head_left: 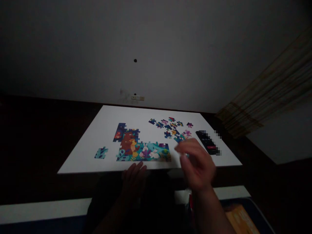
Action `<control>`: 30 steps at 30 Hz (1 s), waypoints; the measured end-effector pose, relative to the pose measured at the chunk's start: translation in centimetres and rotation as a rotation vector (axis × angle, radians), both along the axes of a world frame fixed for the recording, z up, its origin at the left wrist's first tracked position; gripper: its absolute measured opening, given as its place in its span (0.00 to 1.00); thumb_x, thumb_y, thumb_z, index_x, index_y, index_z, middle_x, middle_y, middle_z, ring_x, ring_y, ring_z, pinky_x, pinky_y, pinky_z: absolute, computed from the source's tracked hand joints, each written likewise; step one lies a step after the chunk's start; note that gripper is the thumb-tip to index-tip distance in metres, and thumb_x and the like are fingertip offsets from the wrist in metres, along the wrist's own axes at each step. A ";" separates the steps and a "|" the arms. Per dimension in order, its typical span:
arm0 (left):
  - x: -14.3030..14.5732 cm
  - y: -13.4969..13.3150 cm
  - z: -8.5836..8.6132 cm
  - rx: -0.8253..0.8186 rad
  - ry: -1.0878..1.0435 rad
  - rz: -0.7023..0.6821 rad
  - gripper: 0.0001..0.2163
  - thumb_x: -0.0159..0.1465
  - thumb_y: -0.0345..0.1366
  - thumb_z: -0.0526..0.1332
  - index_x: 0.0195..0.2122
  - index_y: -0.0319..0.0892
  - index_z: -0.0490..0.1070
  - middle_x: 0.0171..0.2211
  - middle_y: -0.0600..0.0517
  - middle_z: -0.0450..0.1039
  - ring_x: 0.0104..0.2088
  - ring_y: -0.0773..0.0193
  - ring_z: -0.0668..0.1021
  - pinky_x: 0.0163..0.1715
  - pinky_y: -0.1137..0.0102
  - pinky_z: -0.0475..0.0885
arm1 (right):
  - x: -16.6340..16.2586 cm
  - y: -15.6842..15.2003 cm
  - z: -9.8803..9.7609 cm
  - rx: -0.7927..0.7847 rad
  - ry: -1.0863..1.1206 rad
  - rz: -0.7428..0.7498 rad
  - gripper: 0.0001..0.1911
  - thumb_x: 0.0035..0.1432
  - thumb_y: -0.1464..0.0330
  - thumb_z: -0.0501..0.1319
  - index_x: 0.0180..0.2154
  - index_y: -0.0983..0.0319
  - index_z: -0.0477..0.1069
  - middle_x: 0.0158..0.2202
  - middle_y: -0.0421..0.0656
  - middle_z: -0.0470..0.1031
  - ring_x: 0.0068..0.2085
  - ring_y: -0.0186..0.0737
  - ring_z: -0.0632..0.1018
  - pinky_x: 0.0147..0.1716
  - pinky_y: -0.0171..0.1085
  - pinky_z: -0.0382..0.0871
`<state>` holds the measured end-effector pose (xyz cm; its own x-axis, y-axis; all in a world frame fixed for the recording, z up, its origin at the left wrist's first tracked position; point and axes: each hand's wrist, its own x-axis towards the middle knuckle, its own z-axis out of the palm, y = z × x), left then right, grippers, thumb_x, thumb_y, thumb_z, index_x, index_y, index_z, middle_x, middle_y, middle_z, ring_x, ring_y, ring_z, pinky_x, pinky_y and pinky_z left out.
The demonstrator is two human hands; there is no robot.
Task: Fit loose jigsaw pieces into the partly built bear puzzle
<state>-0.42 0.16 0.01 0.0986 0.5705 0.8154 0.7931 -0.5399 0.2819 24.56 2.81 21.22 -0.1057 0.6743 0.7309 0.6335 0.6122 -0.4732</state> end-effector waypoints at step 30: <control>-1.0 -0.7 1.3 -0.073 0.081 -0.019 0.21 0.67 0.36 0.64 0.62 0.54 0.75 0.58 0.55 0.83 0.58 0.53 0.80 0.61 0.53 0.66 | 6.1 19.8 -7.6 -0.615 -0.725 -0.272 0.25 0.67 0.70 0.63 0.64 0.59 0.75 0.65 0.55 0.76 0.63 0.61 0.74 0.63 0.55 0.63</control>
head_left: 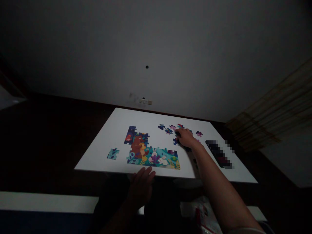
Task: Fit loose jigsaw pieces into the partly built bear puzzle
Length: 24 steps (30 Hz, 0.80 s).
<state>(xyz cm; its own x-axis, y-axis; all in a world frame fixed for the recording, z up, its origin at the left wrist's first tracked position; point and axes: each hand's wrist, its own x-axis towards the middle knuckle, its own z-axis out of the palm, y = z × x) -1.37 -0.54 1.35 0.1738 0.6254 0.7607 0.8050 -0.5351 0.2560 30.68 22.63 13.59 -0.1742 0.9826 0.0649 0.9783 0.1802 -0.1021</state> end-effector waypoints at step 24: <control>0.0 -0.1 -0.8 -0.017 -0.017 -0.029 0.26 0.66 0.35 0.64 0.65 0.54 0.74 0.60 0.53 0.82 0.61 0.53 0.79 0.69 0.56 0.60 | -0.1 -1.5 0.6 0.094 0.165 -0.023 0.24 0.65 0.70 0.64 0.61 0.64 0.75 0.55 0.56 0.79 0.56 0.53 0.80 0.59 0.48 0.72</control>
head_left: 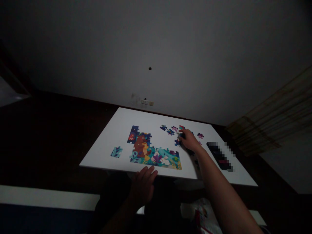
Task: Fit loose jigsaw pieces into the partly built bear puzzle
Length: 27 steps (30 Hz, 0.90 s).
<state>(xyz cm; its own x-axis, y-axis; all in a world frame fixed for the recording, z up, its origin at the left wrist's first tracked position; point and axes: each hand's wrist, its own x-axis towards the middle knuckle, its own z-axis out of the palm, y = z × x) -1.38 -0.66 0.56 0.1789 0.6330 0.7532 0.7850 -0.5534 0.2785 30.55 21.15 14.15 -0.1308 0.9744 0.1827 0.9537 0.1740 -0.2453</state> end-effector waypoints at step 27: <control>-1.6 -0.6 1.1 0.021 0.294 0.036 0.24 0.67 0.47 0.62 0.65 0.58 0.77 0.77 0.65 0.57 0.81 0.62 0.44 0.76 0.59 0.53 | -23.3 7.0 -0.6 -0.119 0.406 0.393 0.10 0.66 0.73 0.68 0.47 0.56 0.83 0.45 0.44 0.87 0.46 0.45 0.85 0.52 0.44 0.77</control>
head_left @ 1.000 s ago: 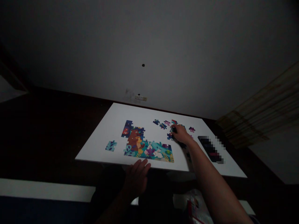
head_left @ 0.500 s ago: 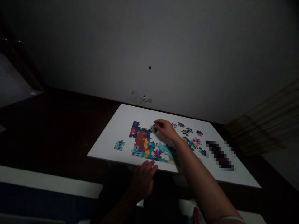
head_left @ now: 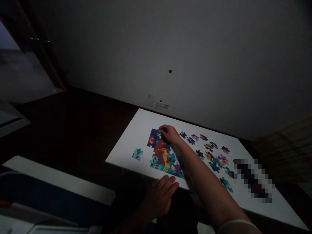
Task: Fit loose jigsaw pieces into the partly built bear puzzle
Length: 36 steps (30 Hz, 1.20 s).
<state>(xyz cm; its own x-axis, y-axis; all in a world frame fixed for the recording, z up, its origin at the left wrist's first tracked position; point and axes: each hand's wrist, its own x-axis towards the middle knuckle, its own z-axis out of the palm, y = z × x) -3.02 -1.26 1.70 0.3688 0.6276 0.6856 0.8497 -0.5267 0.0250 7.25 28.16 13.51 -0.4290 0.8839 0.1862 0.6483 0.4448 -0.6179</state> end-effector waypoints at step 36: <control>1.1 1.0 -5.0 -0.189 -0.134 -0.153 0.37 0.69 0.43 0.59 0.79 0.61 0.52 0.67 0.56 0.74 0.62 0.54 0.80 0.47 0.49 0.79 | 9.3 -3.6 1.0 -0.045 0.221 -0.274 0.17 0.57 0.60 0.67 0.45 0.61 0.82 0.39 0.46 0.84 0.37 0.44 0.82 0.38 0.41 0.74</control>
<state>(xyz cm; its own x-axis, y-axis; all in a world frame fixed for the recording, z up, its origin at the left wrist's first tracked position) -1.93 -0.28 -3.32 0.3833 0.6928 0.6109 0.7429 -0.6242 0.2419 16.54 24.57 14.52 -0.1289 0.9700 0.2062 0.5881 0.2422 -0.7717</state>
